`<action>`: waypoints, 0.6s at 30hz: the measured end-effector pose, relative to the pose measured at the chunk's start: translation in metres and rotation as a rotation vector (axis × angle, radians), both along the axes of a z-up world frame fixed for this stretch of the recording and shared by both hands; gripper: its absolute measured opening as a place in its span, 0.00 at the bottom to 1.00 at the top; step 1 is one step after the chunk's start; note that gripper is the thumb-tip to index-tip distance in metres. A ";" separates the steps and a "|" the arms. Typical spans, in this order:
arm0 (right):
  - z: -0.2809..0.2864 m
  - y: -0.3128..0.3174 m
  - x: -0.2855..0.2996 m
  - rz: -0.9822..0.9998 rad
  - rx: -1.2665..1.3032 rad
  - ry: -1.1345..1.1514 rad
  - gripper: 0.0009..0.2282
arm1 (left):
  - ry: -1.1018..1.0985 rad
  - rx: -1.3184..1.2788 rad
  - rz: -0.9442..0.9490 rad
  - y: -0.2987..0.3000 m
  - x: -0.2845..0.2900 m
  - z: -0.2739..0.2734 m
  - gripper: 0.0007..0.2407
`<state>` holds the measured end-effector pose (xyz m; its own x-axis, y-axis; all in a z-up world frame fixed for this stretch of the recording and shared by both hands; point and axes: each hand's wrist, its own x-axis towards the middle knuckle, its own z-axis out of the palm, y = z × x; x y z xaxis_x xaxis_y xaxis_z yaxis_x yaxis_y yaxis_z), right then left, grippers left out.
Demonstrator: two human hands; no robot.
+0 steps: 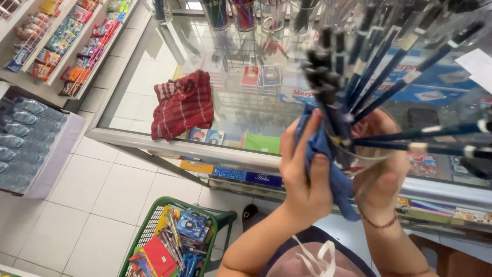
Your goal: Cleaning and organizing pens, pencils, and brushes at a store counter.
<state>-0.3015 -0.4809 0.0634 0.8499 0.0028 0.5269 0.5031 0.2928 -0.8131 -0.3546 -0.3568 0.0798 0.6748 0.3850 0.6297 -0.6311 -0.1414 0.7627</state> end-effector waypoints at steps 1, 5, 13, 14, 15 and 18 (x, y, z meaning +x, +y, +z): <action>0.012 0.006 -0.004 -0.089 -0.203 -0.102 0.38 | -0.004 0.037 0.002 0.000 -0.001 0.002 0.20; -0.010 -0.012 -0.004 0.054 -0.113 -0.022 0.30 | 0.039 0.068 -0.043 -0.002 -0.007 0.003 0.19; -0.039 0.001 0.006 0.166 0.182 -0.011 0.31 | 0.156 -0.233 -0.308 0.007 0.015 -0.011 0.21; -0.044 0.006 0.008 0.148 0.219 -0.017 0.33 | 0.194 -0.313 -0.363 0.008 0.016 -0.012 0.22; -0.045 0.008 0.005 0.147 0.218 -0.014 0.33 | 0.197 -0.315 -0.364 0.006 0.016 -0.015 0.22; -0.049 0.015 0.006 0.136 0.181 -0.020 0.39 | 0.253 -0.556 -0.465 0.002 0.022 -0.016 0.25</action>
<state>-0.2951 -0.4656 0.0140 0.8375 0.0205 0.5461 0.4646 0.4996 -0.7312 -0.3329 -0.3547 0.0638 0.9426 0.2407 0.2314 -0.3284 0.5425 0.7732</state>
